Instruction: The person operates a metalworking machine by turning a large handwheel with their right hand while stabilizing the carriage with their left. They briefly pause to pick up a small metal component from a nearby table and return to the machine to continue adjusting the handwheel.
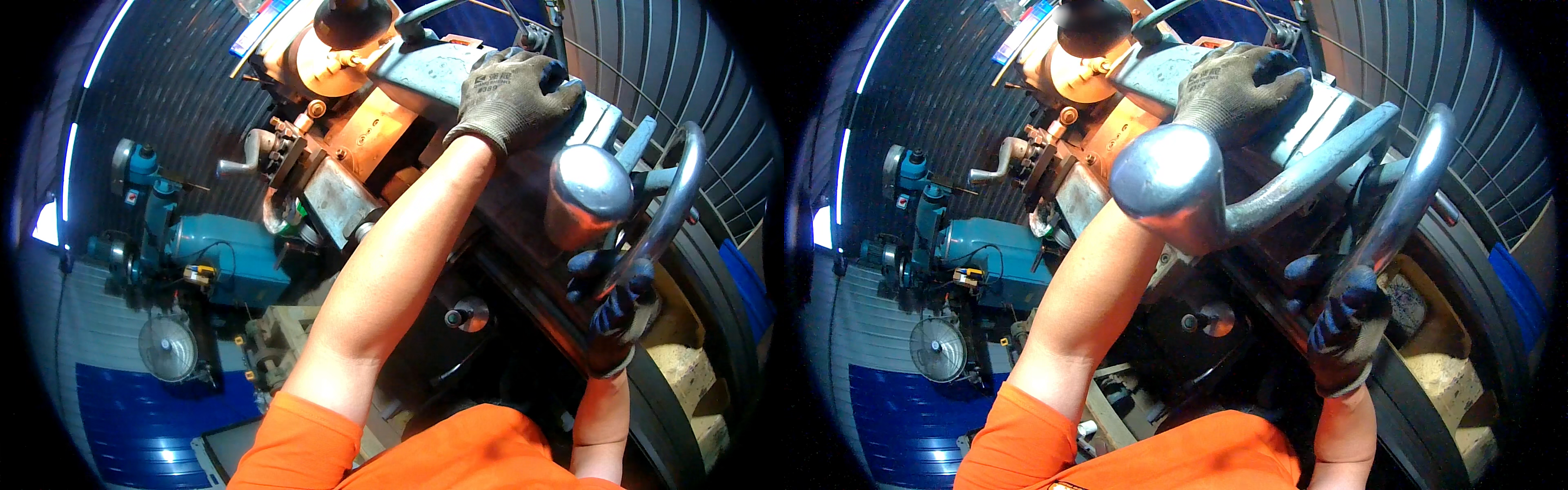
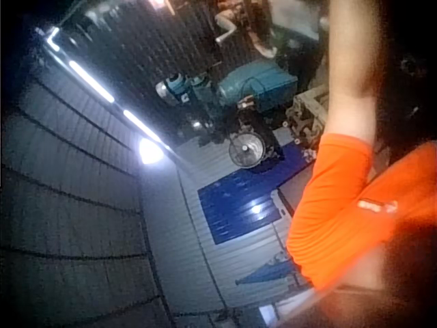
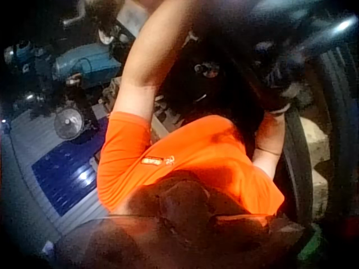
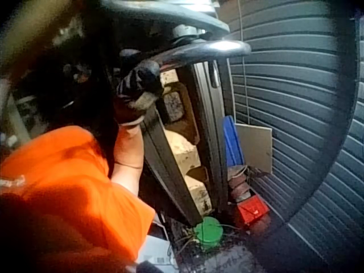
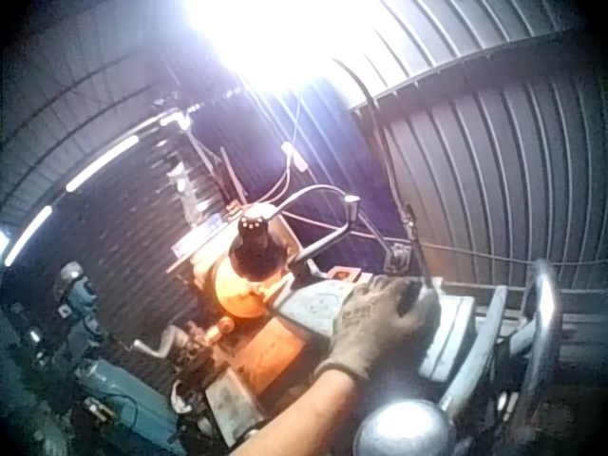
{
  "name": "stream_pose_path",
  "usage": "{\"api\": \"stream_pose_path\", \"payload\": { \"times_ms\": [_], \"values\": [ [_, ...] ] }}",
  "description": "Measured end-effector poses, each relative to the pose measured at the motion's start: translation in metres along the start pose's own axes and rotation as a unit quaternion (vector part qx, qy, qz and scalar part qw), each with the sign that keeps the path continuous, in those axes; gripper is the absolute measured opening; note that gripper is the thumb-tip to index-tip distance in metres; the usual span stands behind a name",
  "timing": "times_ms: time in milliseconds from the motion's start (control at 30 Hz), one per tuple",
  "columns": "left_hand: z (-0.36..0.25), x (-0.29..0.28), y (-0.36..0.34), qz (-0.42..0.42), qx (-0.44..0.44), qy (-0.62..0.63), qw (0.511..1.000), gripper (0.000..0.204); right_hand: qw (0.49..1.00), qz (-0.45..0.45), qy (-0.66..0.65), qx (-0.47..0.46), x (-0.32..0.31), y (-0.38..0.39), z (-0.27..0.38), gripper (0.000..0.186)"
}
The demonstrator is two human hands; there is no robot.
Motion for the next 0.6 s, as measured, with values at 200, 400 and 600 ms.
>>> {"api": "stream_pose_path", "payload": {
  "times_ms": [200, 400, 600],
  "values": [
    [0.000, 0.001, 0.000, 0.001, 0.003, -0.004, 1.000, 0.060, 0.982, -0.023, -0.148, 0.113, -0.001, -0.002, -0.005, 0.019],
    [0.000, -0.001, 0.001, 0.006, -0.006, 0.012, 1.000, 0.059, 0.985, 0.014, -0.114, 0.130, -0.003, -0.008, 0.004, 0.022],
    [0.002, 0.001, -0.001, 0.015, -0.006, 0.022, 1.000, 0.059, 0.945, -0.023, -0.268, 0.186, -0.001, -0.007, 0.002, 0.052]
  ]
}}
Point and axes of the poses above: each hand's wrist, its own y-axis away from the middle knuckle, its own x-axis out of the palm, z = x × y, the point moved 8 cm from there along -y, towards the middle knuckle
